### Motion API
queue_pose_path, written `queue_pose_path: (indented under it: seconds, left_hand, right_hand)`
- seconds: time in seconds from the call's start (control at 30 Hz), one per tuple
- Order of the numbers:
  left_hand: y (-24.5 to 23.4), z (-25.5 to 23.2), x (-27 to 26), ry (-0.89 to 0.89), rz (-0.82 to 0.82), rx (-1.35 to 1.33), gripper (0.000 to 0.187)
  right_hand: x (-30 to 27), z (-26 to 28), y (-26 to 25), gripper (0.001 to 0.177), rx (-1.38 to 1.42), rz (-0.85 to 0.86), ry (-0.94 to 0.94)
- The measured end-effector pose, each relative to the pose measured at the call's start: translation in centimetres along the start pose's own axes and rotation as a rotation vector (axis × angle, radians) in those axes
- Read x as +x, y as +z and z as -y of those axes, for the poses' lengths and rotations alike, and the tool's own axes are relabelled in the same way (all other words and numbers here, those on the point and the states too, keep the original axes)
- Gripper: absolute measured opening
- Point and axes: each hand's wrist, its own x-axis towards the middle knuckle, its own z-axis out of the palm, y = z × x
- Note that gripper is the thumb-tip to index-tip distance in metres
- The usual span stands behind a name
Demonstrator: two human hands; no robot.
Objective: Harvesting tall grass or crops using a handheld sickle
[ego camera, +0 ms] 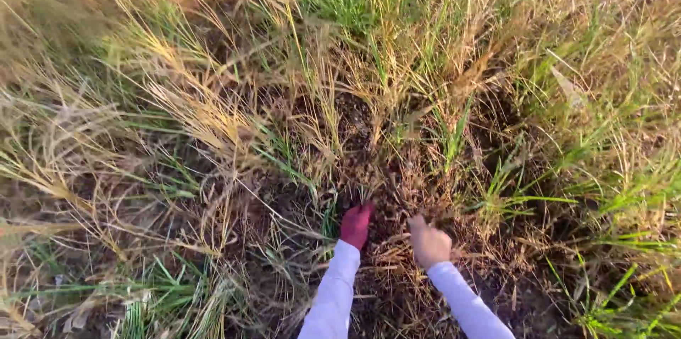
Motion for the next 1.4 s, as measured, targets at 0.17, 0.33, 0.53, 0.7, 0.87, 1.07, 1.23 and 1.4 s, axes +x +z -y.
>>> queue_pose_path:
  seconds: [0.17, 0.33, 0.53, 0.7, 0.87, 1.07, 1.23, 1.4]
  left_hand:
    - [1.4, 4.5, 4.0, 0.383, -0.041, 0.332, 0.047]
    - [0.0, 2.7, 3.1, 0.050, 0.121, 0.249, 0.068]
    - [-2.2, -3.1, -0.7, -0.002, 0.303, 0.651, 0.067]
    - [-2.9, -5.6, -3.8, 0.066, 0.154, 0.842, 0.056]
    - [-2.1, -3.5, -3.5, 0.147, 0.164, 0.874, 0.061]
    - [-3.5, -4.9, -5.8, 0.129, 0.198, 0.877, 0.062]
    - [-3.5, -4.8, -5.5, 0.208, 0.186, 0.937, 0.039]
    - [0.6, 5.3, 1.8, 0.816, 0.030, 1.254, 0.024]
  right_hand:
    - [-1.0, 0.9, -2.0, 0.051, 0.172, -0.169, -0.034]
    - [-3.9, -3.1, 2.7, 0.050, -0.030, -0.006, -0.035]
    - [-3.2, -6.4, 3.7, 0.023, -0.326, -0.006, -0.206]
    - [-4.8, -6.7, 5.9, 0.032, -0.852, 0.546, -0.234]
    - [-1.5, 1.4, 0.0, 0.035, -0.067, 0.053, -0.028]
    - [-4.5, -4.6, 3.3, 0.029, -0.222, 0.219, -0.154]
    - [-2.5, -0.2, 0.1, 0.055, -0.709, 0.407, -0.024]
    - [-1.2, -1.7, 2.9, 0.037, -0.389, -0.238, 0.019]
